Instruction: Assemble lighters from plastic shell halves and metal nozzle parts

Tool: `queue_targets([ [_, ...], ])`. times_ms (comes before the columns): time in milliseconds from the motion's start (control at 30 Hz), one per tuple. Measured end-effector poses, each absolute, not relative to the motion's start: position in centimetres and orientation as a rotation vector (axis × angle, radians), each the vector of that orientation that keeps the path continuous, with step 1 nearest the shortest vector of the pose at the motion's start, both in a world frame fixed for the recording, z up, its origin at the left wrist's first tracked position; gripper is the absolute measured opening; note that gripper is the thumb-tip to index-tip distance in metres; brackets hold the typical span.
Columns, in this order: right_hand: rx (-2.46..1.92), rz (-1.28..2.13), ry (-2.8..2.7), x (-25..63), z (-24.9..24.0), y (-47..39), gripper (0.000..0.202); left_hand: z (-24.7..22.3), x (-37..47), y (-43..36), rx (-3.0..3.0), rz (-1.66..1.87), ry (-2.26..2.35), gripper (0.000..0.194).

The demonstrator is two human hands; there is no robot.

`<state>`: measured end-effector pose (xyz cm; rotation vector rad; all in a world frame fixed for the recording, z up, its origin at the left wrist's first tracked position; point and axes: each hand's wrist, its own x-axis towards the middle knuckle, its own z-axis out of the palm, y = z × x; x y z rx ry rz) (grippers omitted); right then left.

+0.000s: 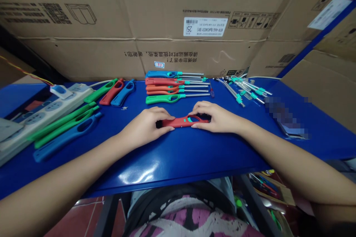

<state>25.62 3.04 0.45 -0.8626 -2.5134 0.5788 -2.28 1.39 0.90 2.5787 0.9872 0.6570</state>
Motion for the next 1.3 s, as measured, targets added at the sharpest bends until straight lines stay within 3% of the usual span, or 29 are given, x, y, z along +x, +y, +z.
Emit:
queue_targets([
  [367, -0.894, 0.143, -2.729, 26.3, 1.1, 3.0, 0.032, 0.2, -2.5, 1.5, 2.899, 0.613, 0.964, 0.034],
  [633, -0.844, -0.128, -2.721, 26.3, 1.4, 2.3, 0.039, 0.7, -2.5, 1.4, 2.796, 0.774, 0.824, 0.026],
  [933, -0.927, 0.026, -2.475, 26.5, 1.8, 2.8, 0.022, 2.0, -3.3, 2.1, 2.869, 0.825, 0.88, 0.025],
  [1167, -0.916, -0.138, -2.593, 26.0, 1.6, 2.2, 0.021, 0.6, -2.4, 1.4, 2.854, 0.742, 0.908, 0.03],
  [1300, -0.913, -0.062, -2.55, 25.7, 1.6, 2.2, 0.022, 0.6, -1.9, 0.6, 2.695, 0.807, 0.962, 0.03],
])
